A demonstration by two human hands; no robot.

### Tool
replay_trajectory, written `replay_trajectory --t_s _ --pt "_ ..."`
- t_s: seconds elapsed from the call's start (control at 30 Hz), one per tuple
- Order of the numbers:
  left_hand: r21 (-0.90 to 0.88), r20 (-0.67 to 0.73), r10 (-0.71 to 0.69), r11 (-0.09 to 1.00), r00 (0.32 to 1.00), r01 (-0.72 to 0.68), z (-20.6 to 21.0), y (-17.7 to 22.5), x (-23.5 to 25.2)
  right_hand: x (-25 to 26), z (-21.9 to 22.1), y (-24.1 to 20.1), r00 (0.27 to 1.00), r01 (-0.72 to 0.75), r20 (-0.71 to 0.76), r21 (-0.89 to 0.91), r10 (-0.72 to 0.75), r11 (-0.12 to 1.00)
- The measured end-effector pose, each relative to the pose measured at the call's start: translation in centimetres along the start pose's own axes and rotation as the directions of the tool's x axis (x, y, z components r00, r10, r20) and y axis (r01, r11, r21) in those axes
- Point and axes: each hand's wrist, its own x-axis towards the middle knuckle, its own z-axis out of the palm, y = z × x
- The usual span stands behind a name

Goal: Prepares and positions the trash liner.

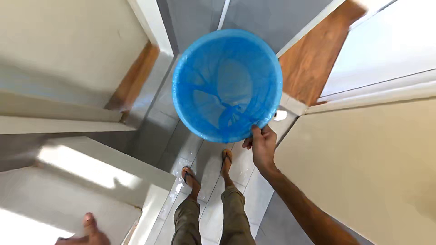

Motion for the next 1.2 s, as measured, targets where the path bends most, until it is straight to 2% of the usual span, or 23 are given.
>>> replay_trajectory --t_s 0.13,0.3,0.43,0.6,0.7,0.83,0.9,0.97,1.07,1.13,1.2 --pt "0.043 -0.024 -0.022 0.999 0.999 0.023 -0.7 0.6 -0.3 -5.2 -2.8 -11.6 0.975 0.217 0.016 0.098 -0.22 0.971" --pt "0.073 -0.035 -0.078 0.994 0.996 0.081 -0.7 0.5 -0.3 -11.4 -5.7 -22.7 0.895 0.443 -0.011 0.149 -0.447 0.884" --pt "0.03 -0.014 -0.119 0.992 0.993 0.12 -0.7 0.0 -0.1 -15.3 -8.4 -28.3 0.826 0.559 -0.019 0.168 -0.564 0.812" --pt "-0.043 -0.01 -0.182 0.982 0.983 0.182 -1.3 -0.7 -0.1 -18.0 -11.5 -31.8 0.756 0.643 0.006 0.18 -0.655 0.744" --pt "-0.045 0.001 -0.176 0.983 0.984 0.176 -1.5 -1.2 -0.4 -18.6 -13.2 -32.2 0.755 0.65 -0.009 0.146 -0.656 0.746" --pt "-0.049 -0.077 -0.117 0.992 0.99 0.113 -1.4 -1.6 -1.1 -17.2 -15.0 -30.4 0.803 0.591 0.007 0.126 -0.596 0.797" --pt "-0.036 -0.14 -0.036 0.999 0.989 0.031 -1.6 -0.9 -1.8 -14.4 -14.7 -28.6 0.855 0.518 -0.034 0.118 -0.518 0.847" --pt "-0.032 -0.171 0.078 0.996 0.982 -0.084 -2.5 0.3 -3.0 -11.8 -14.5 -25.6 0.939 0.345 -0.03 0.099 -0.344 0.933" --pt "-0.093 -0.126 0.232 0.965 0.965 -0.244 -3.6 2.5 -4.2 -11.1 -14.2 -21.1 0.988 0.153 0.007 0.043 -0.154 0.987" --pt "-0.163 -0.071 0.303 0.936 0.95 -0.311 -3.8 3.7 -4.4 -11.2 -14.0 -18.8 0.992 0.117 0.047 -0.042 -0.115 0.992" --pt "-0.276 -0.002 0.325 0.909 0.946 -0.313 -3.6 5.3 -4.8 -11.3 -14.2 -17.5 0.989 0.134 0.084 -0.107 -0.125 0.985"
